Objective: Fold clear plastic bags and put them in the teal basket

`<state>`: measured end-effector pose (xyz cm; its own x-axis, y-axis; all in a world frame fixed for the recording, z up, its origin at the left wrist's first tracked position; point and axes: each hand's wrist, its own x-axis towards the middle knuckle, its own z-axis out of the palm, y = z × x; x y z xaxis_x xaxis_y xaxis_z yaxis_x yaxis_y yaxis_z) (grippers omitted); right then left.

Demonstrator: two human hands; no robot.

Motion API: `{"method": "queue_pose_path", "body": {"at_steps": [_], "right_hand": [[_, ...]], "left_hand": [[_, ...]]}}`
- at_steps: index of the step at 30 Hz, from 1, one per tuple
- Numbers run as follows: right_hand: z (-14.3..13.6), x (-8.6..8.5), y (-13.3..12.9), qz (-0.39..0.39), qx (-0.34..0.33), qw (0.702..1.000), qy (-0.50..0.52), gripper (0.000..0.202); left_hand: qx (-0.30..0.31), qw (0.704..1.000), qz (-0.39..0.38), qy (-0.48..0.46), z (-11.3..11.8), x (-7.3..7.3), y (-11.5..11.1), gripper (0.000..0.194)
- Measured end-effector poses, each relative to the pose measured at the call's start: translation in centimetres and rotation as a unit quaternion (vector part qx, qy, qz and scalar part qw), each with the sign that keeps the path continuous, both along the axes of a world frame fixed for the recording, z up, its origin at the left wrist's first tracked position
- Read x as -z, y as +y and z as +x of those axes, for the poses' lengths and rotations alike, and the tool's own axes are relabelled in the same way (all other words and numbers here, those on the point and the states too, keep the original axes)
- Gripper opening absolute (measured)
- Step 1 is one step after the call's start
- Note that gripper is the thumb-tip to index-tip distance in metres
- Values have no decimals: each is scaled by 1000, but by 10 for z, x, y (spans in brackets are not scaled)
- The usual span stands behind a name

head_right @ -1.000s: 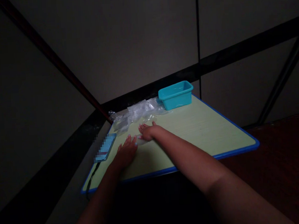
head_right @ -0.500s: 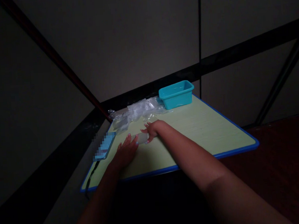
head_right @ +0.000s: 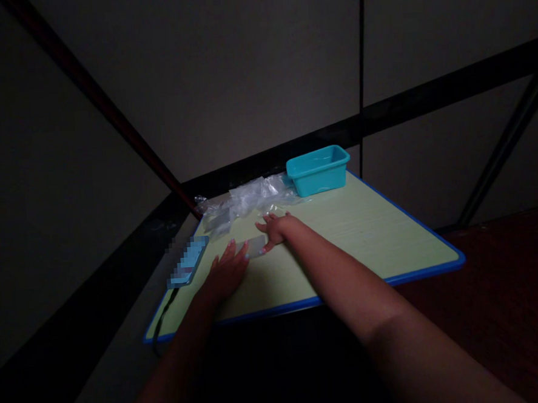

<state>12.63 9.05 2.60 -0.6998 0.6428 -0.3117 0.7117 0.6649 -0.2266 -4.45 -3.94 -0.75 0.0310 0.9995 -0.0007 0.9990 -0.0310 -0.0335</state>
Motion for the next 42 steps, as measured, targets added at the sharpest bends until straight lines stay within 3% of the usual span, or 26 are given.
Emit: {"method": "queue_pose_path", "body": {"at_steps": [9, 15, 20, 26, 33, 37, 42], "right_hand": [[-2, 1, 0, -9, 6, 1000, -9, 123], [-1, -2, -4, -2, 6, 1000, 15, 113], [-1, 0, -2, -8, 5, 1000, 0, 121], [-4, 3, -5, 13, 45, 998, 52, 96], [-9, 18, 6, 41, 112, 993, 22, 75], [-8, 22, 12, 54, 139, 988, 30, 71], [-10, 18, 4, 53, 119, 989, 64, 75]], "left_hand": [[-5, 1000, 5, -2, 2, -1, -1, 52], [-4, 1000, 5, -3, 2, -3, -2, 51], [-8, 1000, -6, -12, 2, -3, 0, 51], [-11, 1000, -12, -6, 2, -2, 0, 52], [-18, 1000, -24, 3, 3, -3, 0, 53], [-17, 1000, -20, 0, 4, -5, -1, 53], [-13, 1000, -17, 4, 3, -4, -1, 53]]}}
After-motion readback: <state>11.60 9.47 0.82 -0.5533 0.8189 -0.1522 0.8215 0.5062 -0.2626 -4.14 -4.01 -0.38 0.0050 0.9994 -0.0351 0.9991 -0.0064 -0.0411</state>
